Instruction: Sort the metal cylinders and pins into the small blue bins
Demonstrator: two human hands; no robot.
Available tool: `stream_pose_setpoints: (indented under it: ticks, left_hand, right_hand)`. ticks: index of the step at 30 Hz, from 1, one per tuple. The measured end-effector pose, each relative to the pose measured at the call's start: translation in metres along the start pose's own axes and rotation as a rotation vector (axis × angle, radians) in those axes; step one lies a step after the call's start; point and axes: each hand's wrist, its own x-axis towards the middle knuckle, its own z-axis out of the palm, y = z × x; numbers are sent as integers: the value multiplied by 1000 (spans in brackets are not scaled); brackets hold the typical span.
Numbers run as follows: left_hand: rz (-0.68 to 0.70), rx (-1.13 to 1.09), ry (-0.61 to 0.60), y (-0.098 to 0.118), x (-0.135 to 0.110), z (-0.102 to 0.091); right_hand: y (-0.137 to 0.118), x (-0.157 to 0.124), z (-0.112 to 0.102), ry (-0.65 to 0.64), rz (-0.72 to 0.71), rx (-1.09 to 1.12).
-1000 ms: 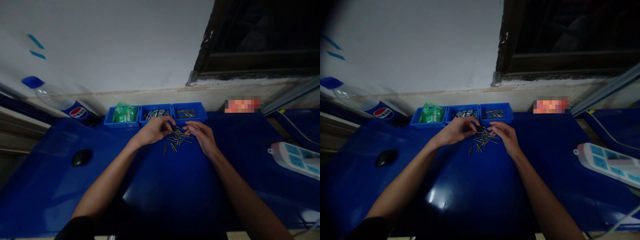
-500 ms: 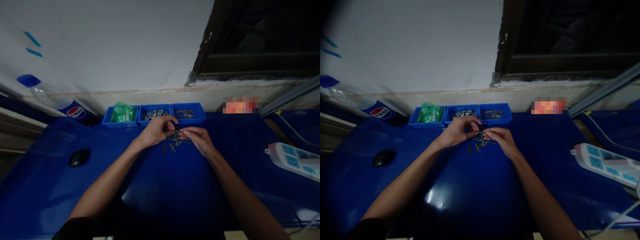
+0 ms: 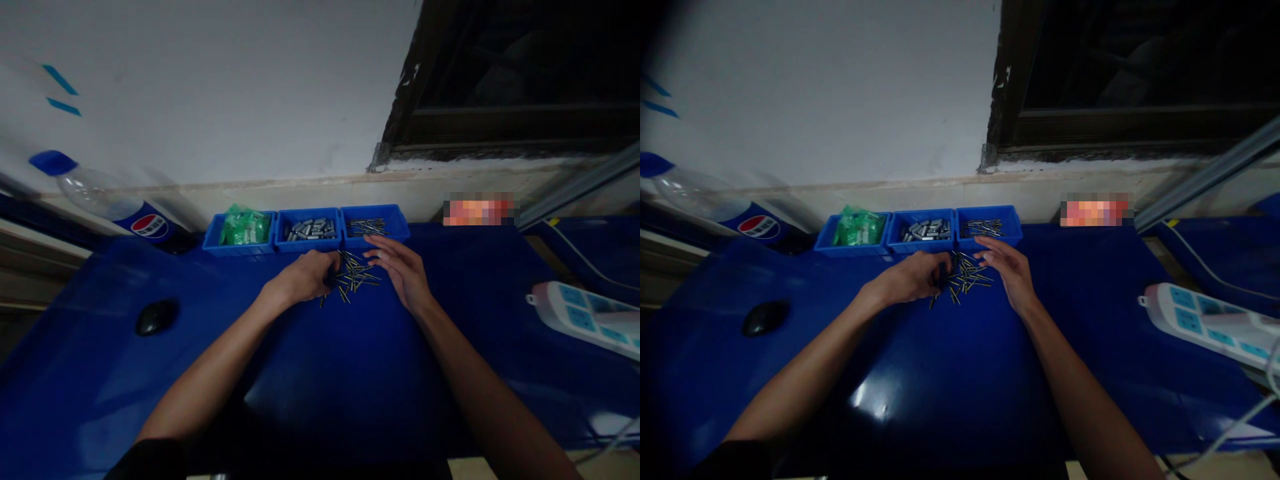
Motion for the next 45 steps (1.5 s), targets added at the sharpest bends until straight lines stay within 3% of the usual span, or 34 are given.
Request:
stream_pose_setpoints:
  ticks: [9, 14, 20, 25, 33, 40, 45]
  left_hand:
    - [29, -66, 188, -3, 5, 4]
    - [103, -212, 261, -4, 9, 4]
    - [242, -518, 445, 3, 9, 0]
    - [291, -756, 472, 9, 9, -3]
    - [298, -917, 461, 9, 14, 0]
    - [302, -766, 431, 8, 14, 3]
    - [254, -229, 346, -8, 4, -6]
  right_hand:
    - [1, -1, 1, -21, 5, 16]
    - [3, 0, -1, -21, 11, 22]
    - [9, 2, -4, -32, -12, -66]
    - [8, 0, -1, -87, 10, -170]
    - [12, -5, 1, -133, 83, -28]
    - [18, -2, 0, -37, 78, 18]
    - [13, 0, -1, 23, -3, -6]
